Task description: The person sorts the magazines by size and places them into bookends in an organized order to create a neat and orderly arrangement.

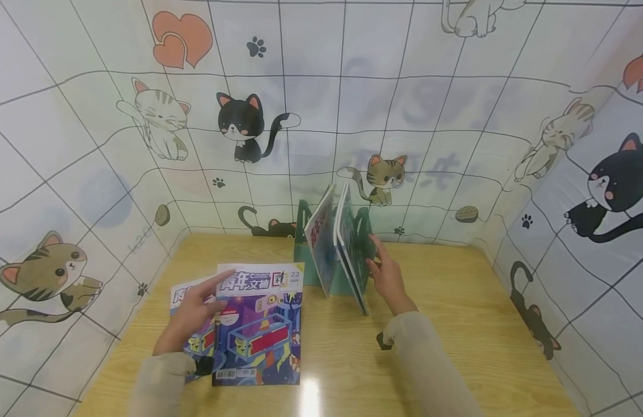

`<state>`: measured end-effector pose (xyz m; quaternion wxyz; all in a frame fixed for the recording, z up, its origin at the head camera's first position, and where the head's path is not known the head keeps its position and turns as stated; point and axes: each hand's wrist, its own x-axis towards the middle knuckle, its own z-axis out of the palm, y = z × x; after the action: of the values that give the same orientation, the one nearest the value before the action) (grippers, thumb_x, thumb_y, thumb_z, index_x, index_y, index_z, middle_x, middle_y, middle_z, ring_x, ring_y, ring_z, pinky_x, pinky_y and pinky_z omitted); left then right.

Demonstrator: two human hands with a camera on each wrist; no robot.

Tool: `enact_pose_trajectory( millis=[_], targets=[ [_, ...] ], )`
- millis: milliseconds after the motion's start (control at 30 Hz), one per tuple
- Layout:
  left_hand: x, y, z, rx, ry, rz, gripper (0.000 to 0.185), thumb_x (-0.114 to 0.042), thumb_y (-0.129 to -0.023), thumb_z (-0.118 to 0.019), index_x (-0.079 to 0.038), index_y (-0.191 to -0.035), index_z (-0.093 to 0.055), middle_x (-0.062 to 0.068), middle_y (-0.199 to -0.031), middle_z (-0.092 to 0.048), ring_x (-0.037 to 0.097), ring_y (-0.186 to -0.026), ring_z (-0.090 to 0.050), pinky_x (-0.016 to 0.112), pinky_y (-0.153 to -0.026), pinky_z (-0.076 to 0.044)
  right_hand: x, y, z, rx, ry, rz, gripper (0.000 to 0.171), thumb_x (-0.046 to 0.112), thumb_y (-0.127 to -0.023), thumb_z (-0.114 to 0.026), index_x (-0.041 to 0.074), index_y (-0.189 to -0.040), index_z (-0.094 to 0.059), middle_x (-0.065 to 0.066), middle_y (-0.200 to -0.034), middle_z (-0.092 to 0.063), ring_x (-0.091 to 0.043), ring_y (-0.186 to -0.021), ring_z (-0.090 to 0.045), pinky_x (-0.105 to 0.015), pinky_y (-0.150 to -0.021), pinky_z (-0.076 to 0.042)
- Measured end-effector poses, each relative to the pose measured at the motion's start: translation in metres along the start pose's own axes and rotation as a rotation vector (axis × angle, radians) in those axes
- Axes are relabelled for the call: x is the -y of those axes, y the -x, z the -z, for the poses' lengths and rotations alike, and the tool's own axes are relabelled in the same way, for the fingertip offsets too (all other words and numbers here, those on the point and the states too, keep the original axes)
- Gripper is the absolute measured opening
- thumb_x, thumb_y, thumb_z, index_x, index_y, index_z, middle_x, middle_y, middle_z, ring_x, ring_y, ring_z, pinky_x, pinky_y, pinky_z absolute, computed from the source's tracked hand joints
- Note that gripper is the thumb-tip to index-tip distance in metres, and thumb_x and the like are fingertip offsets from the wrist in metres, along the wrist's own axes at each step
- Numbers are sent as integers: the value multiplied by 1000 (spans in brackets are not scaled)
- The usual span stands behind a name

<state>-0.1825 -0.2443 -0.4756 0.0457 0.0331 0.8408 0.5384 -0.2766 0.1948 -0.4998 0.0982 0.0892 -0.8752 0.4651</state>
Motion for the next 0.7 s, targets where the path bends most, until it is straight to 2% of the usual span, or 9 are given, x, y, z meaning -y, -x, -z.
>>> enact_pose_trajectory(
  millis=[67,233,300,567,700],
  targets=[
    [-3,0,-2,0,-11,-14,63,-4,-93,-60,-43,-141,-48,14,-138,-51,35,-104,-60,42,-77,-55,0,0,0,-3,1,-1,70,7,-99,-55,43,-151,-24,-26,-147,-39,-43,-112,-58,-38,-74,-56],
    [-10,-1,-7,-2,-41,-57,64,-1,-92,-61,-40,-141,-50,14,-136,-53,32,-99,-61,40,-73,-55,0,0,0,-8,2,25,67,5,-99,-55,35,-152,-26,-26,-146,-39,-44,-111,-58,-39,-74,-56],
    [-12,-1,-10,-4,-43,-71,65,0,-92,-61,-40,-141,-50,14,-131,-55,32,-95,-61,40,-71,-54,0,0,0,-8,2,34,67,5,-99,-55,32,-153,-27,-27,-146,-39,-44,-111,-58,-40,-74,-56],
    [-20,-6,-20,-27,-85,-138,66,0,-90,-63,-38,-143,-49,11,-115,-60,26,-81,-59,36,-66,-54,0,0,0,-3,4,3,72,7,-99,-55,46,-150,-24,-25,-147,-39,-43,-113,-58,-40,-75,-56],
    [-24,-9,-24,-32,-80,-151,68,-1,-90,-65,-39,-143,-48,10,-118,-60,24,-77,-61,36,-64,-54,-2,0,0,-1,8,6,69,7,-99,-55,41,-152,-25,-25,-147,-38,-43,-113,-58,-41,-75,-56]
  ],
)
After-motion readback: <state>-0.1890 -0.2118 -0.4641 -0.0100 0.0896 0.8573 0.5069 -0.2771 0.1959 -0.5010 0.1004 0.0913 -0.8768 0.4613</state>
